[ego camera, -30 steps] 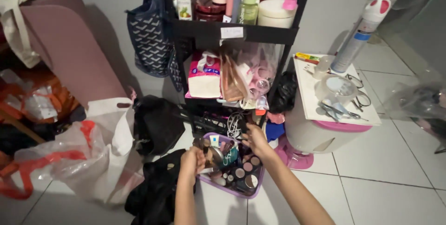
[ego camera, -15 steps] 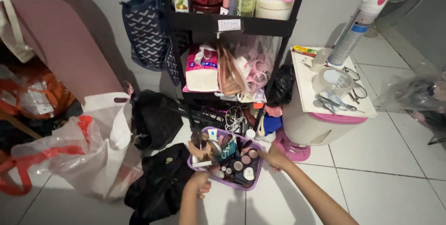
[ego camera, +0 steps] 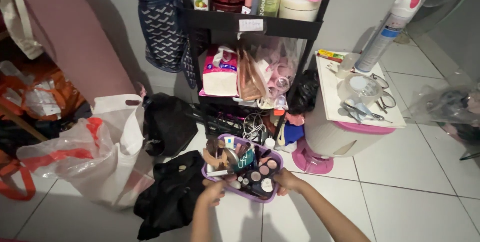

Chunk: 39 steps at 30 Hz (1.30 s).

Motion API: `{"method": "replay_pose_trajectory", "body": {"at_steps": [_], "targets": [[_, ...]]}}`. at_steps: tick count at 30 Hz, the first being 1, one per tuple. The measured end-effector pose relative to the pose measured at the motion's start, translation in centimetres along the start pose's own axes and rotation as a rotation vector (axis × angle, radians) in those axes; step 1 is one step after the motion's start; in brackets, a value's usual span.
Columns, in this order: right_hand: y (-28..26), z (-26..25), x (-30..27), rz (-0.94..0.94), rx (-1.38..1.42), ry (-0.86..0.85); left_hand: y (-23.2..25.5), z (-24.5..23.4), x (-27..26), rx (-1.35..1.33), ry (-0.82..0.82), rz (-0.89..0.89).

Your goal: The person organizes a cluttered room by placing a purple makeup basket on a shelf, folding and storing a black garment, hanging a patterned bag on a rack, and coiling a white charging cable. The actions occur in a small room with a pink bed and a multi-tiered storage rack.

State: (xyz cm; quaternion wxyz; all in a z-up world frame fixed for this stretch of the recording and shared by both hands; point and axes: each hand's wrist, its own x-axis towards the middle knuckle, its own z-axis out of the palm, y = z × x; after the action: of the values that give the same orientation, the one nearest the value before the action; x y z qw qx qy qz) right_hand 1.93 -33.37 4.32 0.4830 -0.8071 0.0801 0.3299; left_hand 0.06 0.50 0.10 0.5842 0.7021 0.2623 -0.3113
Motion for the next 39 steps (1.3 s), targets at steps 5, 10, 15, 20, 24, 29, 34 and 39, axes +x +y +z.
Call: {"method": "replay_pose_trajectory", "body": {"at_steps": [5, 10, 15, 20, 24, 29, 34, 39], "targets": [[0.1, -1.0, -0.1, -0.060, 0.014, -0.064, -0.7, -0.7, 1.0, -0.095, 0.209, 0.036], [0.6, -3.6, 1.0, -0.160, -0.066, -0.026, -2.0, -1.2, 1.0, -0.147, 0.162, 0.182], [0.7, -3.4, 0.2, -0.090, -0.110, 0.222, -2.0, -1.0, 1.2, -0.303, 0.201, 0.235], [1.0, -5.1, -0.1, -0.184, -0.469, 0.595, -2.2, -0.9, 1.6, -0.346, 0.234, 0.318], [1.1, -6.2, 0.9, -0.251, -0.490, 0.676, -2.5, -0.5, 1.8, -0.279, 0.381, 0.348], [0.6, -4.2, 1.7, -0.028, -0.212, 0.392, -3.1, -0.7, 1.4, -0.249, 0.415, 0.445], [0.8, -3.5, 1.9, -0.363, -0.524, 0.503, -2.8, -0.8, 1.5, -0.142, 0.732, 0.277], [-1.4, -2.8, 0.1, -0.083, -0.237, 0.343, -1.7, -2.0, 2.3, -0.356, 0.844, 0.183]]}}
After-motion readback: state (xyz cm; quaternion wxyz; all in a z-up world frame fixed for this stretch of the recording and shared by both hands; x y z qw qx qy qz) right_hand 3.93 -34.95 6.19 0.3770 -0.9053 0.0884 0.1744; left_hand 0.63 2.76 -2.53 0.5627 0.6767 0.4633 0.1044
